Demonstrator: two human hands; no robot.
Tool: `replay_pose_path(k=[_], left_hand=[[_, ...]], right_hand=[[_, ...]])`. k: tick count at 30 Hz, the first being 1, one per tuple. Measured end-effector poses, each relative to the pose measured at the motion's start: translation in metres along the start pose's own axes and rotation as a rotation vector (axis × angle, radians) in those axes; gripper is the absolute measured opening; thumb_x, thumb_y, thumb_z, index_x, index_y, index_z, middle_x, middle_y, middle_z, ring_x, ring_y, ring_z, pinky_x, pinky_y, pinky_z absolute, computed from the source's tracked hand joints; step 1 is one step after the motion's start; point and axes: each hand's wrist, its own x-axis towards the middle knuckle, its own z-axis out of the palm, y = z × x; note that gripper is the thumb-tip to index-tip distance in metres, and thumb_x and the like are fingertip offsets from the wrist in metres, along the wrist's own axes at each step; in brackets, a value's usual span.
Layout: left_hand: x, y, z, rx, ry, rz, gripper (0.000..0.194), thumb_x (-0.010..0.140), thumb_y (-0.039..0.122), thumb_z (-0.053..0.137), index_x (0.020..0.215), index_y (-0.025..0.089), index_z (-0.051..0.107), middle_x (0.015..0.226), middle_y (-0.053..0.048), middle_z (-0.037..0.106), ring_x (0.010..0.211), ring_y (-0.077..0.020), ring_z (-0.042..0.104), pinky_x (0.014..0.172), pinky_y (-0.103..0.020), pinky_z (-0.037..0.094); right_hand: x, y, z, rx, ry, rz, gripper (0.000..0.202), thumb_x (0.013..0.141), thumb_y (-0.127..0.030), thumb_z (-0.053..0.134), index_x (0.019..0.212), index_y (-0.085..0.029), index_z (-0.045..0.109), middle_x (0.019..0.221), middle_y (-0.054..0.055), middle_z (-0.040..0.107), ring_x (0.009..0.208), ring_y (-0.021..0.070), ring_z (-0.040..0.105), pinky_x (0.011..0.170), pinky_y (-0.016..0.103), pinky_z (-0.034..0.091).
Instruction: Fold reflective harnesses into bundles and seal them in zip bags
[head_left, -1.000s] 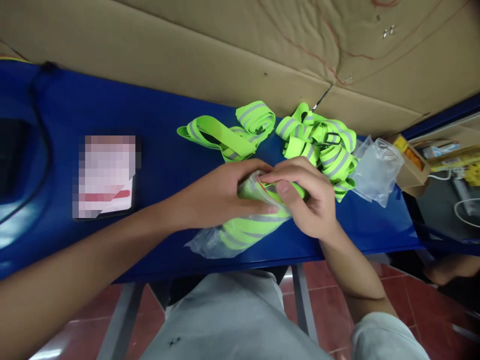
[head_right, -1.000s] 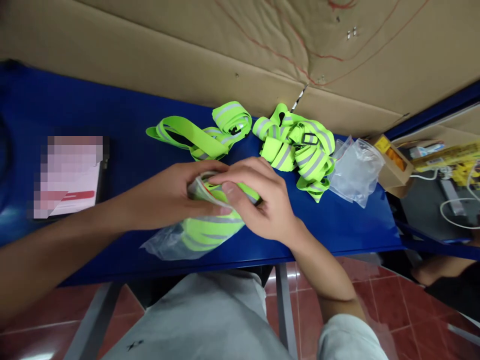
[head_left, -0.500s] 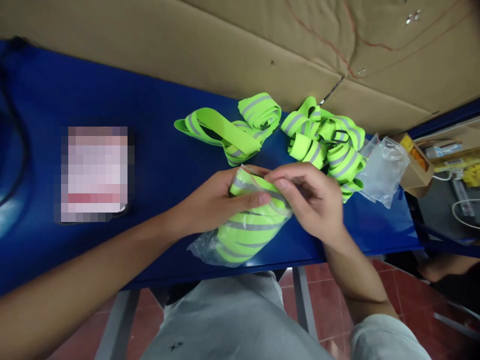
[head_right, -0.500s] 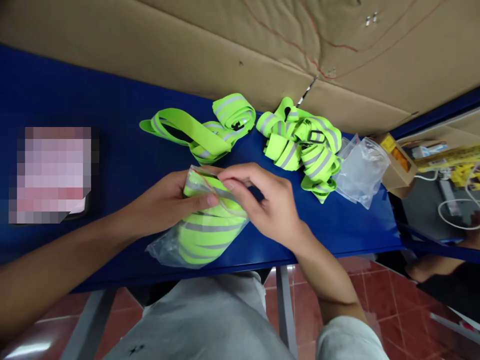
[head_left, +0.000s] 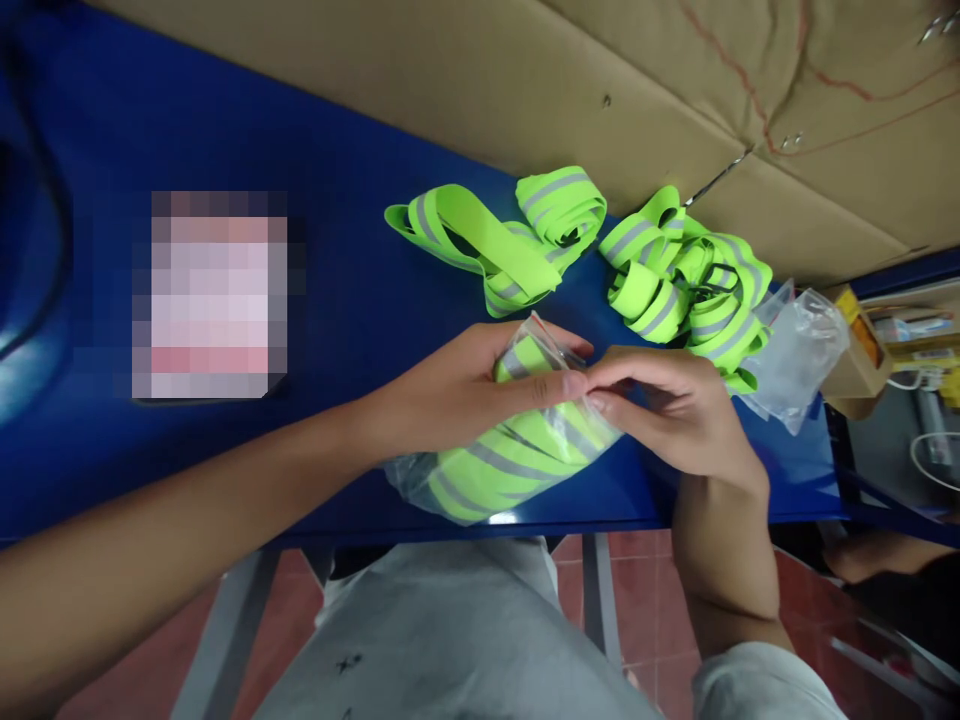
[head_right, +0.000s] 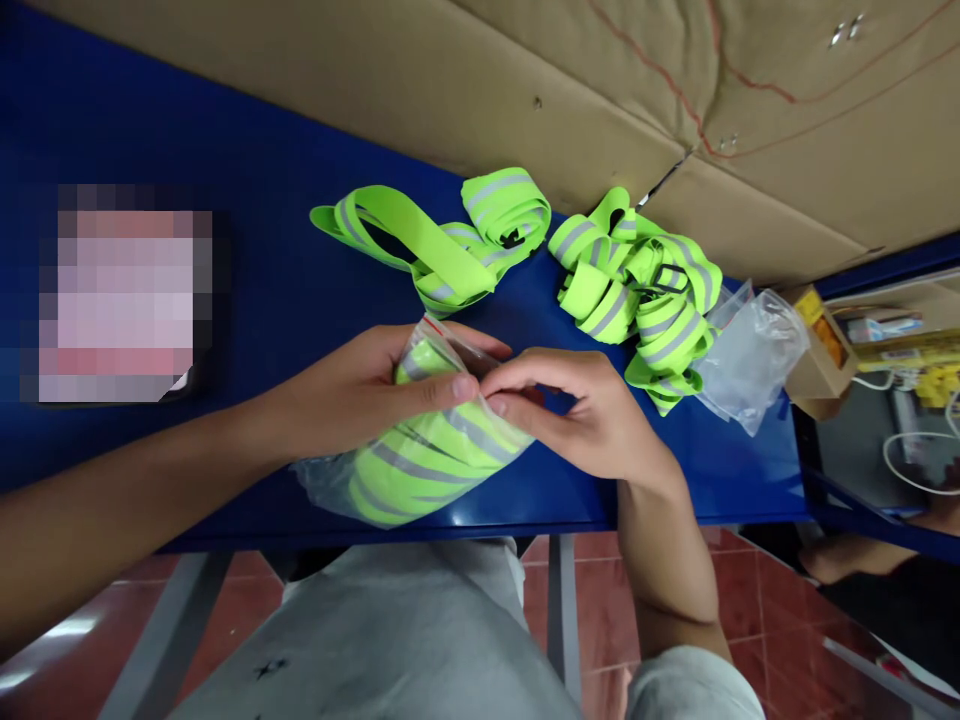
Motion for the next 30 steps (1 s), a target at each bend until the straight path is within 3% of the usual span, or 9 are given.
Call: replay_pose_path(k=[3,5,8,13,18,21,24,27,30], left_hand=[[-0.003,0.002,0.002,0.013,-0.001,-0.019,0.042,0.09,0.05,0.074,0.12,0.02,0.074,0.107,-0.005,0.08,0.096,-0.0226,0.075,0.086,-0.033,0.059],[-0.004,0.001,0.002,0.052,0.052,-0.034,0.038,0.091,0.052,0.072,0.113,0.021,0.077,0.101,-0.003,0.08,0.092,-0.0215,0.075,0.085,-0.032,0.059],[-0.004,-0.001,0.002,0.052,0.185,-0.04,0.033,0.091,0.052,0.072,0.105,0.023,0.08,0.098,-0.002,0.081,0.094,-0.0221,0.075,0.086,-0.031,0.059],[-0.003,-0.006,0.001,-0.255,0.333,-0.106,0.043,0.088,0.056,0.076,0.114,0.022,0.08,0.111,-0.005,0.081,0.099,-0.0235,0.076,0.083,-0.03,0.06],[0.0,-0.014,0.001,-0.508,0.261,-0.186,0.053,0.078,0.042,0.09,0.126,0.027,0.074,0.12,-0.005,0.079,0.103,-0.0219,0.076,0.085,-0.029,0.062],[0.0,-0.018,0.0,-0.536,0.166,-0.241,0.046,0.076,0.038,0.092,0.117,0.026,0.078,0.118,-0.006,0.08,0.102,-0.0242,0.077,0.083,-0.03,0.063],[-0.002,-0.02,-0.004,-0.498,0.035,-0.342,0.032,0.079,0.04,0.089,0.104,0.022,0.082,0.106,-0.007,0.082,0.091,-0.0241,0.078,0.076,-0.029,0.063],[-0.004,-0.017,-0.013,-0.467,-0.127,-0.44,0.033,0.079,0.038,0.088,0.106,0.02,0.082,0.099,-0.008,0.082,0.084,-0.0228,0.078,0.075,-0.028,0.063],[-0.004,-0.014,-0.021,-0.434,-0.225,-0.46,0.036,0.081,0.037,0.087,0.111,0.018,0.082,0.106,-0.01,0.082,0.091,-0.024,0.078,0.081,-0.029,0.063]], right_hand=[[0.005,-0.002,-0.006,0.039,-0.207,-0.15,0.028,0.106,-0.04,0.056,0.107,-0.022,0.077,0.096,0.007,0.075,0.09,0.0161,0.069,0.084,0.031,0.058],[0.006,0.0,-0.006,0.012,-0.264,-0.175,0.035,0.104,-0.049,0.056,0.112,-0.023,0.078,0.1,0.008,0.073,0.098,0.0184,0.069,0.09,0.034,0.057],[0.005,0.007,-0.001,-0.029,-0.129,-0.12,0.028,0.097,-0.037,0.071,0.123,-0.027,0.076,0.108,0.006,0.072,0.102,0.018,0.068,0.092,0.031,0.056],[0.003,0.018,0.004,0.061,0.052,0.055,0.05,0.088,-0.033,0.082,0.134,-0.029,0.065,0.127,0.007,0.063,0.117,0.0207,0.063,0.097,0.031,0.056],[0.009,0.028,0.007,0.29,0.104,0.161,0.041,0.083,-0.039,0.085,0.118,-0.025,0.066,0.121,0.005,0.062,0.102,0.0166,0.066,0.085,0.028,0.059],[0.008,0.035,0.006,0.206,0.131,0.079,0.025,0.091,-0.037,0.078,0.108,-0.022,0.07,0.117,0.006,0.061,0.105,0.0165,0.063,0.088,0.028,0.055],[0.001,0.039,-0.001,0.155,0.061,-0.02,0.009,0.096,-0.026,0.072,0.092,-0.018,0.068,0.102,0.006,0.061,0.096,0.0142,0.061,0.083,0.027,0.051],[-0.008,0.04,-0.014,0.267,-0.002,-0.056,0.027,0.098,-0.023,0.068,0.073,-0.016,0.059,0.088,0.003,0.059,0.082,0.0127,0.06,0.078,0.028,0.05],[-0.011,0.034,-0.021,0.32,-0.009,-0.053,0.017,0.099,-0.028,0.069,0.088,-0.016,0.068,0.092,0.006,0.064,0.088,0.0149,0.062,0.08,0.029,0.052]])
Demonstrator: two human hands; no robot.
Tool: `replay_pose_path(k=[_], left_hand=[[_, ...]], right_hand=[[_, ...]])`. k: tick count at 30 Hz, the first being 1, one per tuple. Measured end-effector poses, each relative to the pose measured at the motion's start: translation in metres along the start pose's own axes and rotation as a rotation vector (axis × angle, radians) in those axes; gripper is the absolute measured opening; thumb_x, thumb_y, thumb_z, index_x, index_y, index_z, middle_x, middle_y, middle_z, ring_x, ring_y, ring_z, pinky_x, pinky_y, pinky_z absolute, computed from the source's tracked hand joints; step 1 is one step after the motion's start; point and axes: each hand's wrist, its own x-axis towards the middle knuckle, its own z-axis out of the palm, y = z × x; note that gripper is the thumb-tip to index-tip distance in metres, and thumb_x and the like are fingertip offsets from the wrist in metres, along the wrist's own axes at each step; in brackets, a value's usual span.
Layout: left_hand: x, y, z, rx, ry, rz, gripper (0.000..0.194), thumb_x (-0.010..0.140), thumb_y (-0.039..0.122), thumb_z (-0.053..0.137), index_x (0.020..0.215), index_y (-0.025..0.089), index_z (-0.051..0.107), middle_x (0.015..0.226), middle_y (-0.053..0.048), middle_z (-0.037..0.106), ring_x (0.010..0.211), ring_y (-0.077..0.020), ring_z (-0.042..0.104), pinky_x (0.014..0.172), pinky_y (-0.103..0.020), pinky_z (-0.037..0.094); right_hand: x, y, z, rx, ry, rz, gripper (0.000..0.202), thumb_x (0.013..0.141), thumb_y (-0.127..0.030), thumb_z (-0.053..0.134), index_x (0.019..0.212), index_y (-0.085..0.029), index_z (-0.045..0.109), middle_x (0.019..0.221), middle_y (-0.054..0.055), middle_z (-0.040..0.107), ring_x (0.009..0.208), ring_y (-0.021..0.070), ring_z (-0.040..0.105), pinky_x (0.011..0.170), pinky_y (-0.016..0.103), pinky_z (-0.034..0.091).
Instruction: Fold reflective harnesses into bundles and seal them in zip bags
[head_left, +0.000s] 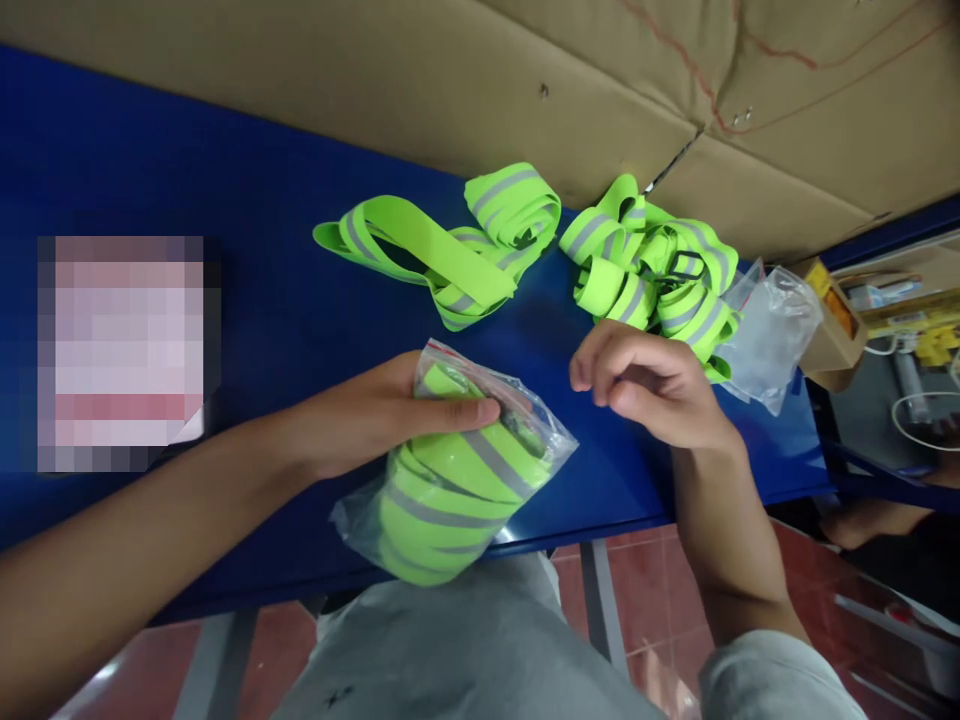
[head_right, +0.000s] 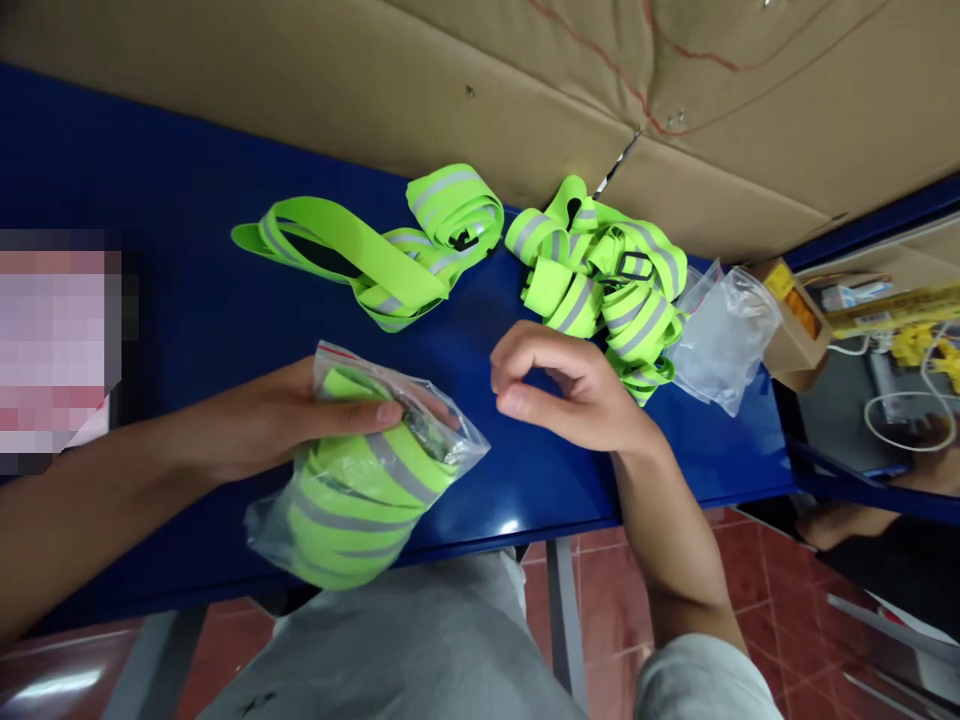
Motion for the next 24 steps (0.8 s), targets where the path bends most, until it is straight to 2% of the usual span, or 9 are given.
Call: replay_pose_path(k=[2,4,9,12,14,18,20,22,24], left_hand=[[-0.001,0.001,-0.002,0.025,-0.015,0.044,0.033,0.084,0.035,0.085,0.113,0.021,0.081,0.109,-0.007,0.082,0.096,-0.0222,0.078,0.084,-0.026,0.062],[0.0,0.001,-0.004,0.049,-0.027,0.069,0.031,0.085,0.035,0.084,0.115,0.024,0.081,0.108,-0.004,0.082,0.097,-0.0192,0.077,0.084,-0.023,0.06],[0.002,0.001,-0.002,0.137,-0.15,-0.012,0.036,0.085,0.039,0.083,0.117,0.023,0.08,0.112,-0.006,0.081,0.1,-0.0225,0.077,0.085,-0.027,0.06],[0.0,0.006,0.003,0.134,-0.245,-0.007,0.03,0.089,0.032,0.078,0.117,0.023,0.08,0.111,-0.004,0.082,0.1,-0.0197,0.077,0.085,-0.023,0.059],[-0.002,0.007,0.005,0.127,-0.255,0.006,0.03,0.089,0.03,0.078,0.118,0.023,0.08,0.111,-0.004,0.082,0.1,-0.0189,0.078,0.086,-0.022,0.059],[-0.004,0.004,0.005,0.118,-0.125,0.009,0.033,0.083,0.041,0.084,0.11,0.022,0.082,0.106,-0.008,0.082,0.095,-0.0236,0.079,0.082,-0.027,0.062],[-0.003,0.001,0.002,0.108,-0.079,-0.019,0.036,0.083,0.047,0.083,0.109,0.022,0.082,0.103,-0.008,0.083,0.091,-0.0239,0.079,0.08,-0.028,0.062],[-0.003,0.001,0.001,0.107,-0.084,-0.01,0.037,0.085,0.05,0.081,0.11,0.023,0.082,0.105,-0.008,0.083,0.093,-0.0232,0.079,0.081,-0.027,0.062],[-0.003,0.003,0.0,0.138,-0.117,0.019,0.037,0.084,0.049,0.083,0.109,0.022,0.082,0.107,-0.008,0.082,0.095,-0.0238,0.079,0.084,-0.028,0.062]], right_hand=[[0.002,-0.004,0.004,-0.041,-0.093,0.025,0.02,0.098,-0.028,0.071,0.111,-0.014,0.071,0.103,0.009,0.069,0.095,0.015,0.064,0.083,0.027,0.053],[0.004,-0.006,0.01,-0.079,-0.202,0.059,0.027,0.097,-0.027,0.073,0.118,-0.011,0.071,0.108,0.011,0.071,0.094,0.0128,0.065,0.083,0.024,0.053],[0.003,-0.008,0.014,-0.058,-0.365,0.09,0.02,0.093,-0.031,0.078,0.091,-0.012,0.072,0.085,0.005,0.07,0.078,0.0099,0.064,0.075,0.021,0.05],[0.001,-0.01,0.011,0.048,-0.354,0.089,0.022,0.092,-0.031,0.079,0.082,-0.013,0.071,0.072,0.002,0.066,0.068,0.0082,0.059,0.07,0.02,0.048],[0.001,-0.011,0.011,0.123,-0.364,0.112,0.022,0.091,-0.031,0.079,0.082,-0.014,0.07,0.07,0.0,0.066,0.065,0.0072,0.058,0.067,0.019,0.048],[0.003,-0.008,0.015,0.138,-0.459,0.155,0.026,0.085,-0.03,0.086,0.099,-0.013,0.071,0.087,0.004,0.074,0.074,0.0085,0.067,0.072,0.018,0.053],[0.001,-0.006,0.015,0.108,-0.474,0.143,0.024,0.084,-0.026,0.086,0.099,-0.013,0.073,0.086,0.004,0.075,0.074,0.0086,0.068,0.072,0.018,0.052],[-0.004,-0.007,0.012,0.141,-0.424,0.14,0.018,0.085,-0.025,0.086,0.091,-0.014,0.072,0.077,0.003,0.073,0.068,0.0084,0.066,0.067,0.018,0.05],[-0.01,-0.009,0.007,0.244,-0.262,0.159,0.019,0.087,-0.026,0.083,0.084,-0.017,0.066,0.066,-0.001,0.066,0.058,0.0082,0.062,0.061,0.02,0.048]])
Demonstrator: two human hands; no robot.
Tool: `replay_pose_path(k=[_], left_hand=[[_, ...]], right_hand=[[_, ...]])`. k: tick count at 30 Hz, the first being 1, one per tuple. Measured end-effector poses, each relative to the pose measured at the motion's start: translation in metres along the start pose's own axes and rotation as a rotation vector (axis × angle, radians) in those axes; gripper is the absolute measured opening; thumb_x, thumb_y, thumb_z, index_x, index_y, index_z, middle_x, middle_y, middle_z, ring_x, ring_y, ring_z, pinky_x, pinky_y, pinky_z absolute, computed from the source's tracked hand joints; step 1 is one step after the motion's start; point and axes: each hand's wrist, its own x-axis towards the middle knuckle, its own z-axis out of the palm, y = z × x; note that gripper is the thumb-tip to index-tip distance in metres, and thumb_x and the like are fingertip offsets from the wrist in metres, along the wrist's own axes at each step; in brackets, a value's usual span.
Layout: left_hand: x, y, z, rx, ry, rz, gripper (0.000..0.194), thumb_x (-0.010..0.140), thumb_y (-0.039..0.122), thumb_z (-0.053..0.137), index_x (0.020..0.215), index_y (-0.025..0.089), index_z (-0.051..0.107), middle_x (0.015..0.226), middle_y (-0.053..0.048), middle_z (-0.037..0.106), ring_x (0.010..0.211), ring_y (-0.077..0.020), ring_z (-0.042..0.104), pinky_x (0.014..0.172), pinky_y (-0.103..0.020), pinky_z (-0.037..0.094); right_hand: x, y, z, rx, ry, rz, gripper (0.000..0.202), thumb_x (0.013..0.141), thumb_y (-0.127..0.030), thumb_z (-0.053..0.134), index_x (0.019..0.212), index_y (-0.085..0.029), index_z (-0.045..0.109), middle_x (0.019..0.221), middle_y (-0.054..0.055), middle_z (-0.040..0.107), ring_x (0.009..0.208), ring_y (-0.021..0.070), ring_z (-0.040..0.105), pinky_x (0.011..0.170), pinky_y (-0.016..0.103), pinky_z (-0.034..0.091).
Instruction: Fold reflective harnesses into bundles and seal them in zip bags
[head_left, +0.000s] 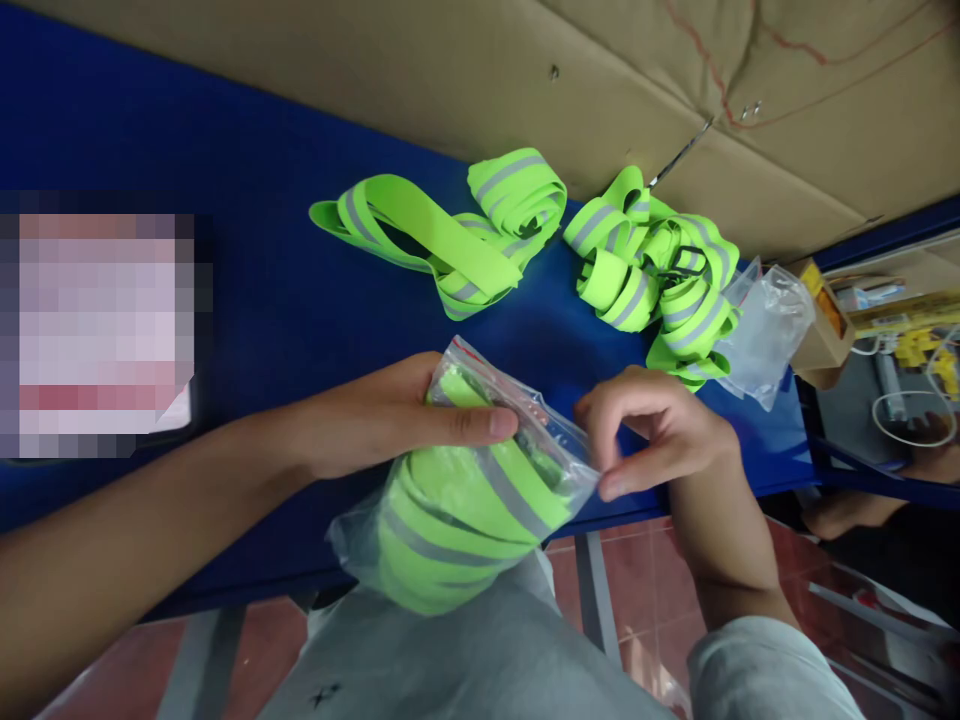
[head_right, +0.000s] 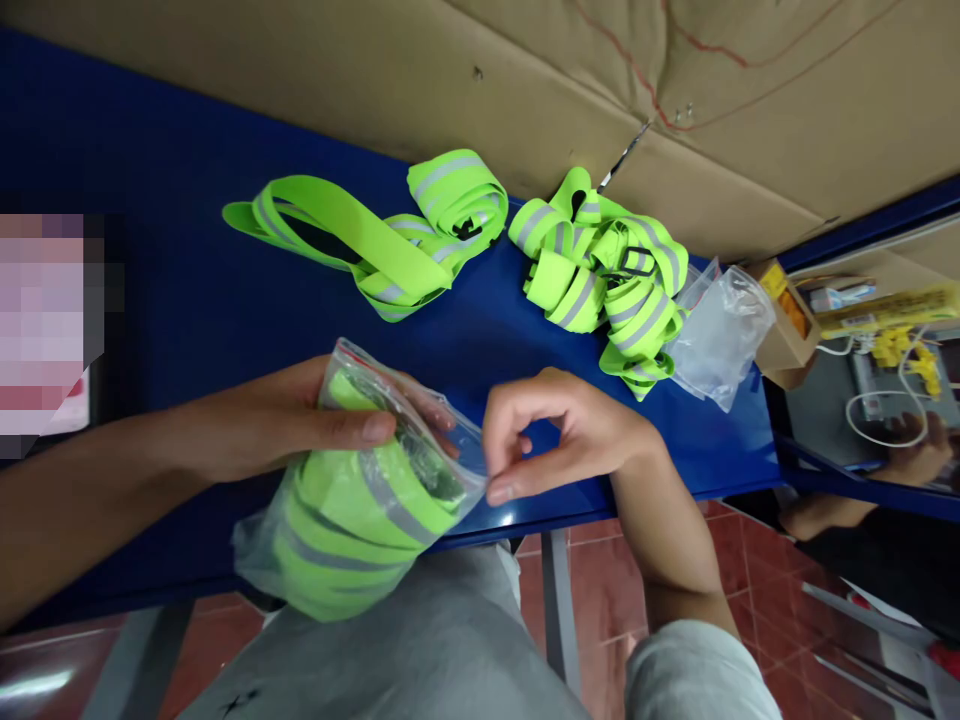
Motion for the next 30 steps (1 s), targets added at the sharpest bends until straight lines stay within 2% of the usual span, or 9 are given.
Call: replay_pose_path(k=[2,4,8,12,15,19,26,28,30], left_hand=[[0.0,0.002,0.0,0.043,-0.027,-0.002,0.038,0.08,0.047,0.086,0.107,0.02,0.082,0.107,-0.009,0.082,0.094,-0.0248,0.079,0.083,-0.029,0.063],[0.0,0.003,0.001,0.055,-0.021,-0.018,0.039,0.078,0.046,0.087,0.107,0.02,0.082,0.107,-0.009,0.082,0.094,-0.0253,0.079,0.083,-0.03,0.063],[0.002,0.0,0.002,0.007,0.087,0.044,0.04,0.08,0.047,0.086,0.111,0.022,0.08,0.111,-0.007,0.082,0.097,-0.0232,0.078,0.082,-0.027,0.062],[0.002,-0.002,0.0,0.016,0.075,0.047,0.042,0.083,0.047,0.084,0.115,0.019,0.079,0.111,-0.007,0.081,0.096,-0.0212,0.078,0.083,-0.026,0.061],[0.0,0.002,-0.001,-0.018,0.054,0.074,0.041,0.083,0.045,0.085,0.113,0.018,0.079,0.107,-0.005,0.082,0.094,-0.0173,0.077,0.081,-0.021,0.06],[-0.004,0.008,-0.002,-0.058,0.069,0.135,0.036,0.085,0.042,0.084,0.114,0.021,0.079,0.105,-0.002,0.082,0.091,-0.0158,0.076,0.079,-0.021,0.059],[-0.003,0.016,-0.001,0.076,0.183,0.13,0.036,0.072,0.034,0.089,0.104,0.02,0.08,0.104,-0.004,0.081,0.09,-0.0208,0.075,0.077,-0.025,0.057],[-0.003,0.017,-0.001,0.103,0.221,0.152,0.035,0.073,0.034,0.088,0.103,0.018,0.08,0.103,-0.004,0.081,0.09,-0.0205,0.074,0.077,-0.025,0.057],[-0.003,0.016,-0.001,0.122,0.221,0.132,0.034,0.075,0.033,0.087,0.103,0.015,0.078,0.101,-0.004,0.081,0.087,-0.0178,0.074,0.076,-0.022,0.056]], right_hand=[[-0.006,-0.003,-0.003,0.107,0.178,-0.043,0.022,0.089,-0.025,0.08,0.083,-0.019,0.059,0.061,-0.005,0.059,0.053,0.0086,0.061,0.058,0.021,0.046],[-0.006,-0.006,-0.003,0.105,0.217,-0.067,0.02,0.089,-0.025,0.081,0.092,-0.019,0.063,0.065,-0.004,0.061,0.055,0.0088,0.061,0.057,0.021,0.046],[0.006,-0.006,0.007,-0.242,-0.023,0.039,0.036,0.082,-0.032,0.088,0.109,-0.014,0.073,0.074,-0.001,0.069,0.06,0.006,0.059,0.059,0.016,0.046],[0.012,-0.002,0.014,-0.351,-0.063,0.017,0.021,0.082,-0.028,0.088,0.086,-0.014,0.073,0.068,-0.002,0.067,0.059,0.0044,0.059,0.059,0.014,0.045],[0.008,-0.003,0.012,-0.187,0.033,-0.016,0.016,0.081,-0.016,0.087,0.086,-0.014,0.072,0.071,0.0,0.071,0.059,0.0044,0.063,0.057,0.013,0.044],[0.005,-0.006,0.013,0.166,0.124,0.13,0.02,0.086,-0.012,0.081,0.095,-0.014,0.064,0.076,-0.001,0.071,0.054,0.0061,0.067,0.052,0.013,0.049],[0.013,-0.001,0.024,0.603,0.149,0.36,0.029,0.092,-0.03,0.076,0.099,-0.02,0.049,0.053,-0.011,0.054,0.036,0.0072,0.051,0.036,0.014,0.041],[0.016,-0.002,0.019,0.629,0.275,0.357,0.029,0.092,-0.032,0.073,0.099,-0.022,0.047,0.05,-0.013,0.048,0.031,0.0065,0.042,0.031,0.014,0.036],[0.018,-0.004,0.011,0.581,0.496,0.293,0.029,0.091,-0.029,0.074,0.094,-0.024,0.045,0.046,-0.016,0.041,0.027,0.0051,0.031,0.03,0.014,0.031]])
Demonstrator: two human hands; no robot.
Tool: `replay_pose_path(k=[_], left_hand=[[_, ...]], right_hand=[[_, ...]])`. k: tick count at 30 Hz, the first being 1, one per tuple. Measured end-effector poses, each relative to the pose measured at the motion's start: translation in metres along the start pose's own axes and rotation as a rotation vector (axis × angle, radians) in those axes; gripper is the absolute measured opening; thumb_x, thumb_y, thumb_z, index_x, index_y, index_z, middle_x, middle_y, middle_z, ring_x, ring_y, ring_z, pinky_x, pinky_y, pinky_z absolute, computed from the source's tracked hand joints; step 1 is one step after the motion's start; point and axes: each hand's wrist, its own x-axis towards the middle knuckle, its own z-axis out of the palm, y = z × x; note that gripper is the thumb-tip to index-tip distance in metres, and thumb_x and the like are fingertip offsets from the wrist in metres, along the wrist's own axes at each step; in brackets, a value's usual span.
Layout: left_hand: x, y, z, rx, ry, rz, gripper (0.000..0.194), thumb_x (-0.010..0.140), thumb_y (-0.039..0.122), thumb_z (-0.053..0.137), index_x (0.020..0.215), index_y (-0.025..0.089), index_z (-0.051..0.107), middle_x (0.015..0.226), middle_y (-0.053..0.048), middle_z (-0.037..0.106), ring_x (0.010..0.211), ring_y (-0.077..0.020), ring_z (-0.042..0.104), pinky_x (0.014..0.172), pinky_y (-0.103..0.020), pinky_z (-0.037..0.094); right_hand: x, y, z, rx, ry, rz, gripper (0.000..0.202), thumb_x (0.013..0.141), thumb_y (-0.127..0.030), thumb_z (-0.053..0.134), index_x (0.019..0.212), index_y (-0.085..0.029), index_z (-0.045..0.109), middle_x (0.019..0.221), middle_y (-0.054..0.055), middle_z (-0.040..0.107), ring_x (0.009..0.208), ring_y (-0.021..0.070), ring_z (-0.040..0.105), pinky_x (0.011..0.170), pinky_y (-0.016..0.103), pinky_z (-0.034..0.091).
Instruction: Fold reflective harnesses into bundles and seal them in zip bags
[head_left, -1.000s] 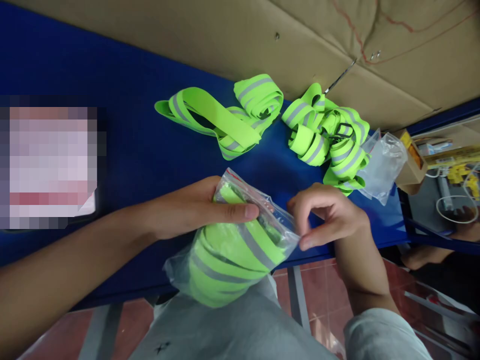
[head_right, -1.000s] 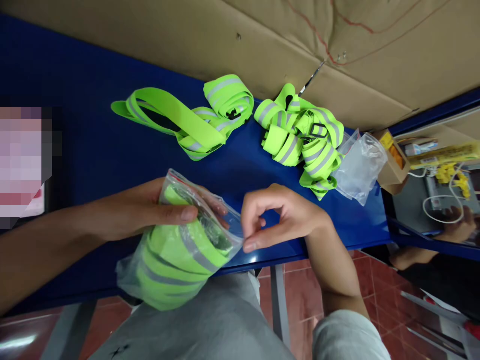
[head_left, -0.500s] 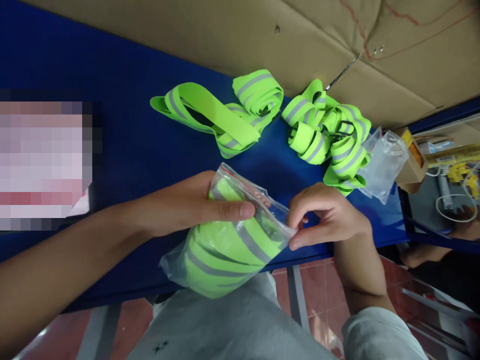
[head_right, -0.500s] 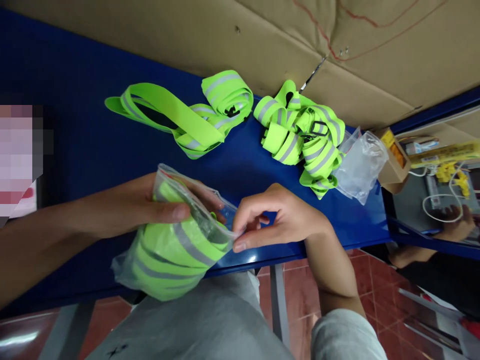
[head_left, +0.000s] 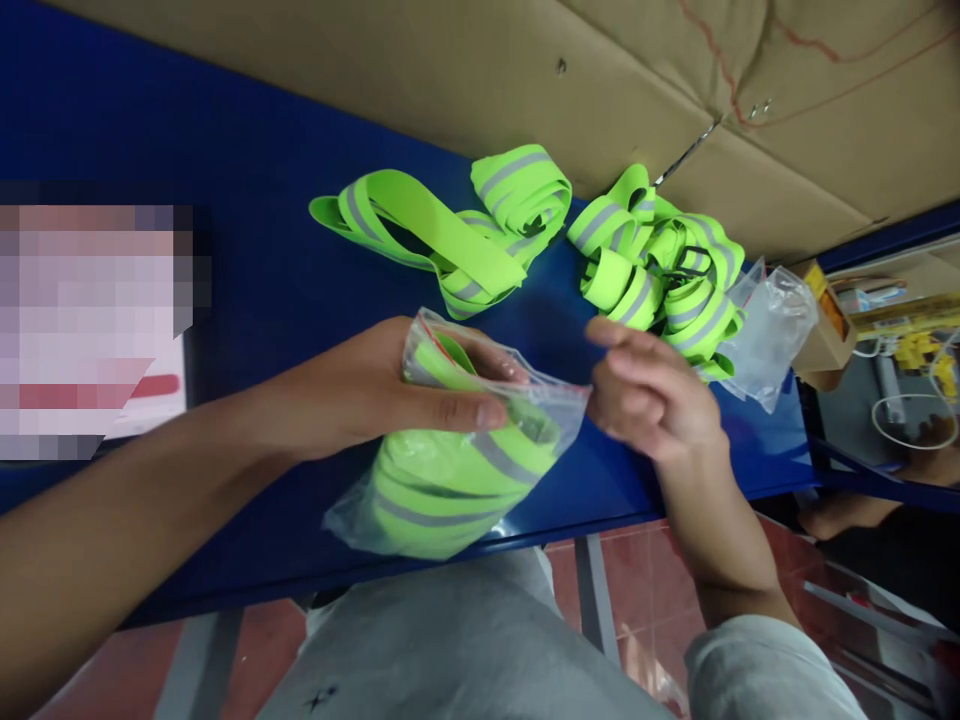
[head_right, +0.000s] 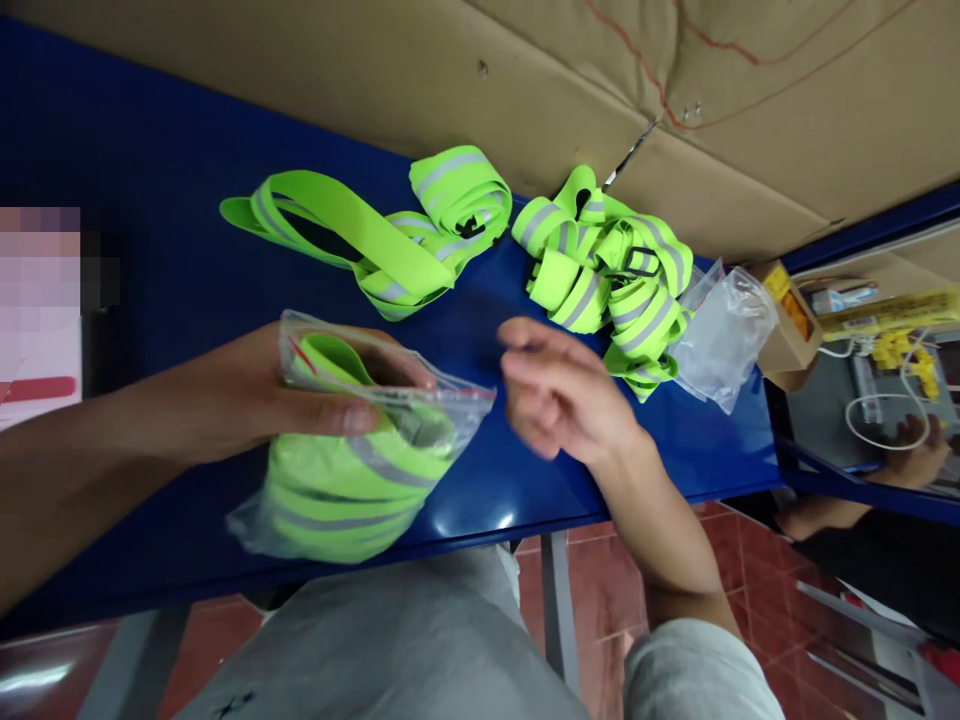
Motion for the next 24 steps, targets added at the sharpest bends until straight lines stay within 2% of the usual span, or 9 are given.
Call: replay_pose_path(k=[2,4,6,8,11,15,20,22,24], left_hand=[[-0.001,-0.001,0.001,0.009,-0.022,-0.029,0.032,0.079,0.033,0.086,0.103,0.013,0.077,0.098,-0.003,0.081,0.083,-0.0148,0.073,0.073,-0.019,0.055],[-0.003,-0.002,0.003,0.003,-0.035,-0.022,0.031,0.083,0.034,0.083,0.106,0.014,0.076,0.099,-0.003,0.081,0.082,-0.0136,0.073,0.072,-0.018,0.054],[-0.004,-0.002,0.004,-0.005,-0.039,-0.003,0.032,0.085,0.035,0.082,0.11,0.015,0.076,0.102,-0.003,0.082,0.086,-0.0141,0.074,0.075,-0.018,0.055],[-0.004,-0.001,0.006,0.002,-0.05,-0.003,0.031,0.088,0.034,0.08,0.114,0.016,0.076,0.106,-0.003,0.082,0.092,-0.0151,0.075,0.079,-0.019,0.055],[-0.003,-0.001,0.008,0.015,-0.1,-0.032,0.03,0.089,0.031,0.078,0.116,0.017,0.076,0.108,-0.001,0.082,0.093,-0.0148,0.075,0.077,-0.017,0.054],[-0.001,-0.005,0.011,0.06,-0.122,-0.104,0.033,0.088,0.037,0.079,0.114,0.016,0.077,0.105,-0.003,0.082,0.091,-0.0176,0.075,0.076,-0.02,0.055],[-0.002,-0.008,0.01,0.038,-0.111,-0.156,0.036,0.089,0.04,0.078,0.117,0.019,0.076,0.109,-0.002,0.081,0.096,-0.0179,0.075,0.081,-0.021,0.056],[-0.002,-0.009,0.01,0.05,-0.103,-0.167,0.035,0.089,0.041,0.078,0.115,0.018,0.076,0.106,-0.001,0.081,0.093,-0.0173,0.074,0.078,-0.021,0.056],[-0.001,-0.012,0.011,0.076,-0.119,-0.184,0.034,0.088,0.041,0.078,0.113,0.017,0.076,0.102,-0.001,0.081,0.088,-0.0168,0.073,0.073,-0.02,0.055]], right_hand=[[0.003,-0.005,-0.005,-0.044,0.182,-0.189,0.034,0.087,-0.026,0.077,0.088,-0.024,0.043,0.046,-0.016,0.037,0.029,0.0043,0.028,0.033,0.016,0.032],[0.004,-0.006,-0.008,-0.155,0.246,-0.318,0.032,0.086,-0.032,0.08,0.09,-0.024,0.049,0.056,-0.012,0.049,0.038,0.0059,0.043,0.039,0.018,0.038],[0.004,-0.001,-0.007,-0.324,0.2,-0.328,0.031,0.09,-0.044,0.077,0.099,-0.021,0.058,0.076,-0.004,0.064,0.056,0.0088,0.059,0.046,0.019,0.045],[0.005,0.006,-0.001,-0.494,0.098,-0.26,0.034,0.092,-0.05,0.074,0.1,-0.018,0.064,0.085,0.0,0.068,0.066,0.0091,0.062,0.053,0.019,0.047],[0.005,0.014,0.006,-0.652,-0.027,-0.13,0.032,0.089,-0.044,0.079,0.09,-0.014,0.067,0.077,0.0,0.067,0.065,0.0071,0.059,0.057,0.016,0.047],[0.003,0.011,0.001,-0.751,-0.119,-0.069,0.029,0.086,-0.039,0.082,0.089,-0.013,0.071,0.075,0.0,0.068,0.067,0.008,0.059,0.059,0.017,0.046],[-0.001,0.007,-0.004,-0.918,-0.112,-0.177,0.017,0.098,-0.029,0.068,0.094,-0.013,0.072,0.077,0.0,0.07,0.066,0.0069,0.06,0.062,0.017,0.046],[0.0,0.012,-0.001,-1.002,-0.081,-0.253,0.014,0.099,-0.028,0.068,0.097,-0.014,0.071,0.081,0.0,0.07,0.07,0.007,0.061,0.064,0.016,0.046],[0.004,0.021,0.003,-1.019,-0.063,-0.313,0.019,0.093,-0.03,0.075,0.104,-0.015,0.069,0.088,0.001,0.069,0.075,0.0079,0.063,0.065,0.016,0.047]])
